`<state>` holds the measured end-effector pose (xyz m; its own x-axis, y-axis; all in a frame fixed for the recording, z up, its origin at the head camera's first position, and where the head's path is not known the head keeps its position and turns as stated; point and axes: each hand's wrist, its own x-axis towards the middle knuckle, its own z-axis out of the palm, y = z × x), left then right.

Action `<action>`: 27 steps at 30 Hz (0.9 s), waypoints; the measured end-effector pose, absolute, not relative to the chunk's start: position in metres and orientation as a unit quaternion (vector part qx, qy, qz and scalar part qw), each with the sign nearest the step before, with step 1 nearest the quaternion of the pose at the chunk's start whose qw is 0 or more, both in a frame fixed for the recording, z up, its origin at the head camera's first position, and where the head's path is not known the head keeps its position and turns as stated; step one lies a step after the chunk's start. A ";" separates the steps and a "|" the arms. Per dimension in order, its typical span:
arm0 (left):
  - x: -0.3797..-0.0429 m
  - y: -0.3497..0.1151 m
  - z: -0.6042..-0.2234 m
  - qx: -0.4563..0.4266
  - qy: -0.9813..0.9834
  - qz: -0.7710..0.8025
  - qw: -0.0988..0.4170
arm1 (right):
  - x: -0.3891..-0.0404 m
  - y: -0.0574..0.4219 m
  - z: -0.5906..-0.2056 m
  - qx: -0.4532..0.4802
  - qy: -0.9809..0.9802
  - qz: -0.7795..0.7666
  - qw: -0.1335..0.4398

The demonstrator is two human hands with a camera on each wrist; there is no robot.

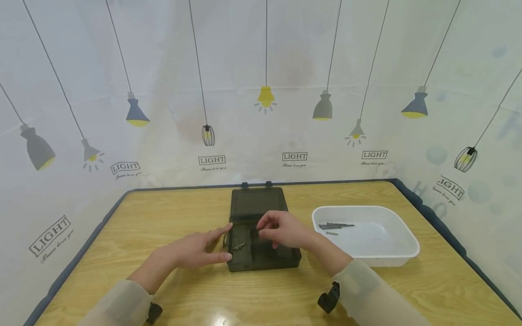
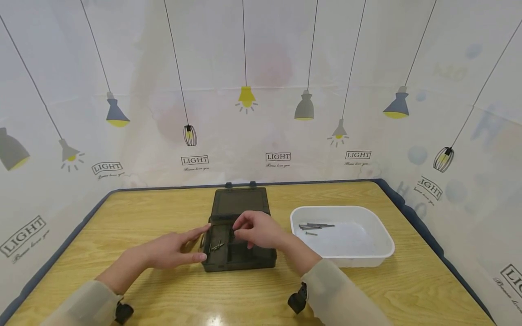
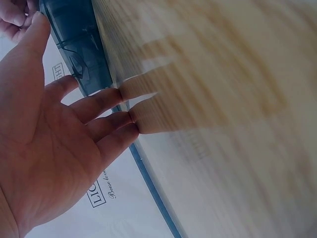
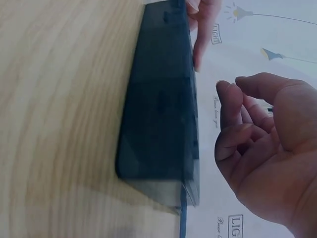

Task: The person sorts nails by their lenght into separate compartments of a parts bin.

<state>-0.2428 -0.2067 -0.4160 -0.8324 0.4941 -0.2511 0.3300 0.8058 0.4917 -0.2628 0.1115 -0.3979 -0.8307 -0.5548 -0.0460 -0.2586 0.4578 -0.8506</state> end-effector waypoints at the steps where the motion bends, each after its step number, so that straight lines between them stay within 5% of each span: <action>1: -0.243 -0.207 -0.416 0.222 0.931 0.221 0.188 | -0.263 0.116 -0.396 -0.242 0.837 -0.462 0.163; 16: -0.241 -0.208 -0.415 0.226 0.932 0.216 0.183 | -0.268 0.222 -0.378 -0.183 0.857 -0.462 0.139; 27: -0.242 -0.209 -0.416 0.227 0.933 0.213 0.179 | -0.288 0.288 -0.398 -0.159 0.879 -0.406 0.195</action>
